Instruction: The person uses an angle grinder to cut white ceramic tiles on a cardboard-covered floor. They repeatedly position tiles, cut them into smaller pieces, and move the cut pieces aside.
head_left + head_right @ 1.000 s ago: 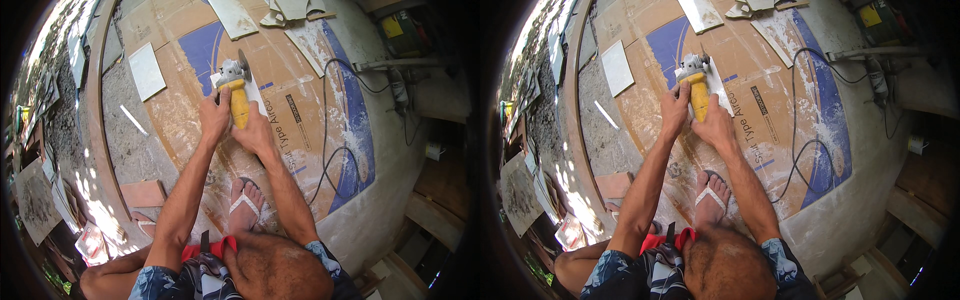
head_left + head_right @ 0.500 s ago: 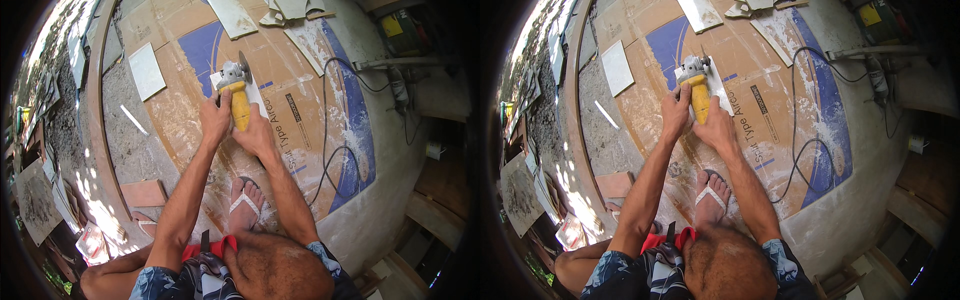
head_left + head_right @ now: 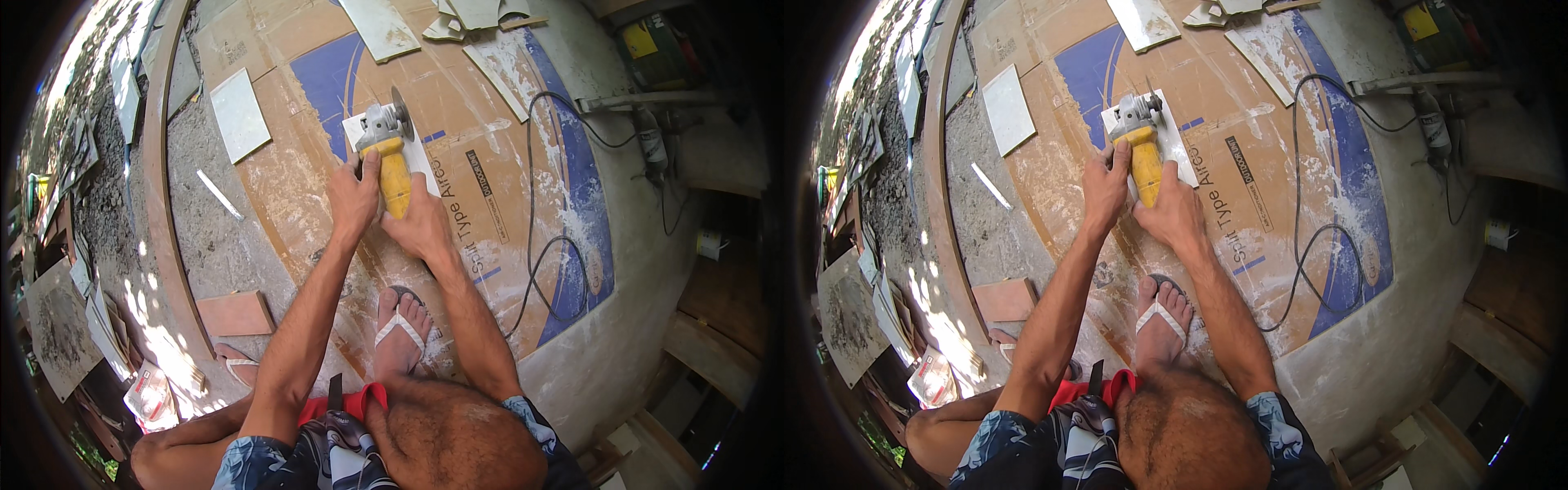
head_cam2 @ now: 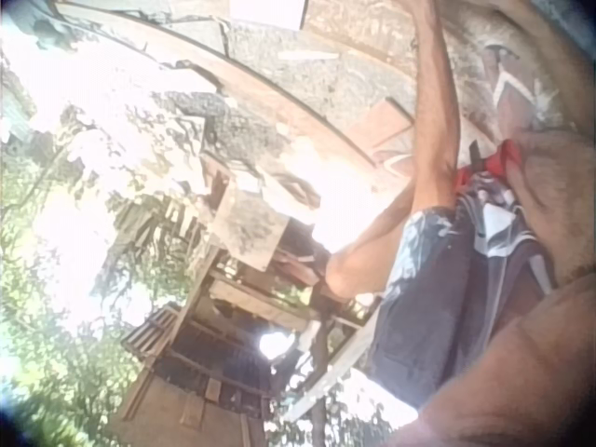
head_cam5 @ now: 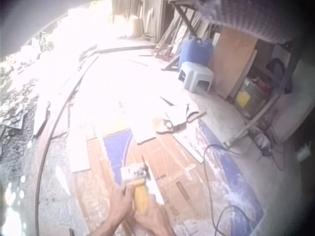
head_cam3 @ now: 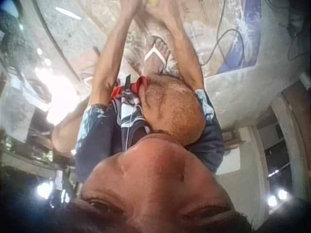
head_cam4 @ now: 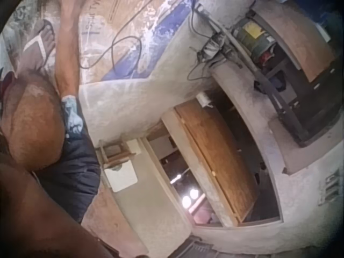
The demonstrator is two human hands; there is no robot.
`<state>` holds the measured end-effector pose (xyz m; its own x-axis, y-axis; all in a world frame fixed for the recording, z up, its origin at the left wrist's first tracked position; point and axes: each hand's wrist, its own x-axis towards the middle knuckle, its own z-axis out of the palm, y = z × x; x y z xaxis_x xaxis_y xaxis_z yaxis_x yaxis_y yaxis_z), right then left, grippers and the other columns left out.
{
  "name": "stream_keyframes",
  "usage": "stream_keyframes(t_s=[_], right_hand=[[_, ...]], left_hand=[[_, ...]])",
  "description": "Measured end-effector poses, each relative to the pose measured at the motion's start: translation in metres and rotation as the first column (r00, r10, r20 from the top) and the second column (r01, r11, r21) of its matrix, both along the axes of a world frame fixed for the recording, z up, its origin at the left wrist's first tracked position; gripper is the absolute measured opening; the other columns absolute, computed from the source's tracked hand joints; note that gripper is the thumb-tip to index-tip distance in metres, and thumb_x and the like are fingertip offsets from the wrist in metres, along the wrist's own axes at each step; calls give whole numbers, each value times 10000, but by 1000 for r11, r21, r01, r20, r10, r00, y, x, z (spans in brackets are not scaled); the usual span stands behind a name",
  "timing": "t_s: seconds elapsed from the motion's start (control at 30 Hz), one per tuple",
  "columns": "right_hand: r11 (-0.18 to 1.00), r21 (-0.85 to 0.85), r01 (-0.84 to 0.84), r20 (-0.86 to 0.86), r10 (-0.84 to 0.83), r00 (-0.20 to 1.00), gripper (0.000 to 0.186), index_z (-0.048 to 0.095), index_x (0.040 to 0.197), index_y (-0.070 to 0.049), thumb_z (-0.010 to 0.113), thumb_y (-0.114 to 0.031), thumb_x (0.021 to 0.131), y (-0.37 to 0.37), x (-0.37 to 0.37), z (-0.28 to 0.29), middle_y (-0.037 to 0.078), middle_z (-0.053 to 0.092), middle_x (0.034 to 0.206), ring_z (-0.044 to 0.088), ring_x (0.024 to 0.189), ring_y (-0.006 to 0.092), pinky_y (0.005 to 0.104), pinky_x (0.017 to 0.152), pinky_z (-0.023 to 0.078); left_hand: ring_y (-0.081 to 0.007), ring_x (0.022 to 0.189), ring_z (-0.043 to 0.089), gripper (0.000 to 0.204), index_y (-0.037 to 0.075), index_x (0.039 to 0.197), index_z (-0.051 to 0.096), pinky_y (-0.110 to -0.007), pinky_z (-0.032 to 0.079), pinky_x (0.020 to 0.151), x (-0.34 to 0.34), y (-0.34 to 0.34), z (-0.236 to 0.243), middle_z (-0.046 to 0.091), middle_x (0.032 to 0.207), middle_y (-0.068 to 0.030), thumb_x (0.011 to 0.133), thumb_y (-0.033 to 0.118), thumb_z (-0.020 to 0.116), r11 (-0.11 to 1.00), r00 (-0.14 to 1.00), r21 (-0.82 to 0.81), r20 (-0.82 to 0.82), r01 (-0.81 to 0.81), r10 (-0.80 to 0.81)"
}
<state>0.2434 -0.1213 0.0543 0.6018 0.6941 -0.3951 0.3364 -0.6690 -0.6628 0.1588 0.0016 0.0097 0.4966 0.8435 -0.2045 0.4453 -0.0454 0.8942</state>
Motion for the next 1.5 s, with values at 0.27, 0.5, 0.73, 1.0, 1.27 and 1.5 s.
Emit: stream_keyframes(t_s=[0.27,0.5,0.73,1.0,1.27,1.5], right_hand=[[1000,11,4,41,-4,999,611,474,1235,30,831,-233,814,-6,-3,-4,374,741,985,734,950,566,608,833,588],[1000,9,6,36,-6,999,615,472,1239,33,829,-232,815,-10,-5,-5,378,739,979,735,946,565,606,832,590],[1000,-2,16,38,-16,999,620,479,1243,27,836,-228,806,-14,-8,-1,371,741,978,737,943,561,606,835,593],[1000,-4,24,17,-24,1000,612,491,1239,21,837,-223,798,-19,-9,-1,362,744,997,735,953,557,601,825,593],[1000,-18,23,37,-22,999,608,493,1240,19,833,-218,795,-23,-12,-3,363,740,1003,726,958,567,614,831,582],[1000,7,17,36,-17,999,615,494,1242,18,839,-229,798,-29,-13,-3,363,736,1019,719,970,569,618,843,576]], left_hand=[[-383,816,753,609,-41,1169,762,-490,558,770,-2,-5,5,769,894,-258,1119,539,583,1000,1000,-14,4,6,-6],[-402,826,740,601,-42,1162,752,-498,554,785,-4,-9,0,756,903,-269,1118,534,585,1000,1000,-30,12,7,-6],[-401,817,736,601,-45,1120,743,-504,547,776,-7,-14,0,748,880,-265,1118,536,587,1000,1000,-14,24,-5,5],[-363,770,717,576,-53,1103,743,-491,544,752,-7,-19,5,746,860,-248,1115,507,608,999,1000,-35,15,-6,6],[-370,800,738,567,-58,1129,748,-488,552,763,-10,-24,3,755,877,-255,1113,492,612,1000,999,-17,37,-8,8],[-128,765,594,540,-23,1177,766,-339,509,710,-12,-27,7,707,818,-60,1145,489,596,999,1000,-33,-15,23,-23]])
